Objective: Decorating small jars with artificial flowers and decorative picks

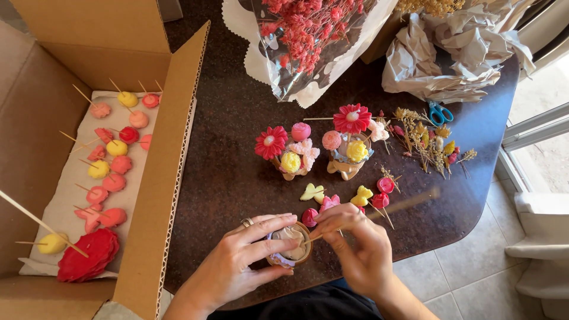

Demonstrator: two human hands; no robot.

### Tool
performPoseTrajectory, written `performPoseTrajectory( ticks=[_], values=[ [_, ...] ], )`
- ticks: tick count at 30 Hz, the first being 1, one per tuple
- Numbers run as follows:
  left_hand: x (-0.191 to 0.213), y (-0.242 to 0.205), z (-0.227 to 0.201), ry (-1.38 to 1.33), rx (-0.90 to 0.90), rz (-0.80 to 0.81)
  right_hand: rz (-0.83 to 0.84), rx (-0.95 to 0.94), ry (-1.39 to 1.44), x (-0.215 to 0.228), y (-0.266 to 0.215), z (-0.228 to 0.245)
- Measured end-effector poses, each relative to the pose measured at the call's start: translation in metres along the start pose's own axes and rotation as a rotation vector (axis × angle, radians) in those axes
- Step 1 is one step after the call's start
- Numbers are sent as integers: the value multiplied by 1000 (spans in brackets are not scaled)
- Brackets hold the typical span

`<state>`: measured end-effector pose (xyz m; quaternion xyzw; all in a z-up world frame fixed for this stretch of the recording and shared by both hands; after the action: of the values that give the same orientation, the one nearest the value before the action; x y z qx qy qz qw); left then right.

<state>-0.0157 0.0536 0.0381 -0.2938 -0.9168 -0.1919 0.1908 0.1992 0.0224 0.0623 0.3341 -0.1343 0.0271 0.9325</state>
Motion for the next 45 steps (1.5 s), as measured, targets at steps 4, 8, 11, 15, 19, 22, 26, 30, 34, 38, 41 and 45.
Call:
performPoseTrajectory(
  ticks=[4,8,11,15,19,22,26,30,34,38,41,45],
  values=[
    [0,0,-4,19,-5,1,87,181,-179,-8,0,6],
    [1,3,-6,-9,16,-15,83,96,-290,-2,-11,-2],
    [1,1,-4,5,9,-9,67,57,-251,-7,-12,1],
    [4,4,-5,-7,5,-7,74,112,-310,3,-3,13],
    [12,6,-6,-96,51,129,-142,73,-114,19,4,30],
    [23,14,-19,-58,147,228,-130,-5,124,8,-7,14],
    [-1,-4,-25,291,290,-206,-117,-10,174,0,-18,-3],
    [-34,-13,-25,292,317,-559,-210,-67,408,-6,-25,-8],
    [-27,-14,-24,162,269,-486,-184,-49,348,-3,-20,-5],
    [-13,-10,-22,42,258,-272,-143,-70,395,-7,-13,-6],
    [-11,-11,-19,37,263,-178,-56,-33,172,-7,0,-2],
    [-16,-17,-13,161,261,-207,-62,-64,208,-7,3,-2]
  ],
)
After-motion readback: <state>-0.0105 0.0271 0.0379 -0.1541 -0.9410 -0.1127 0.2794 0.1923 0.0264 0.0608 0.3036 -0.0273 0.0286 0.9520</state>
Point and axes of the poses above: each hand's wrist, its own y-axis towards the middle knuckle, its own x-axis out of the back of the hand, z = x × y, the point moved 2 cm from there along y, towards the middle knuckle, and after that the axes turned 15 degrees about x, right-handed, at the moved point
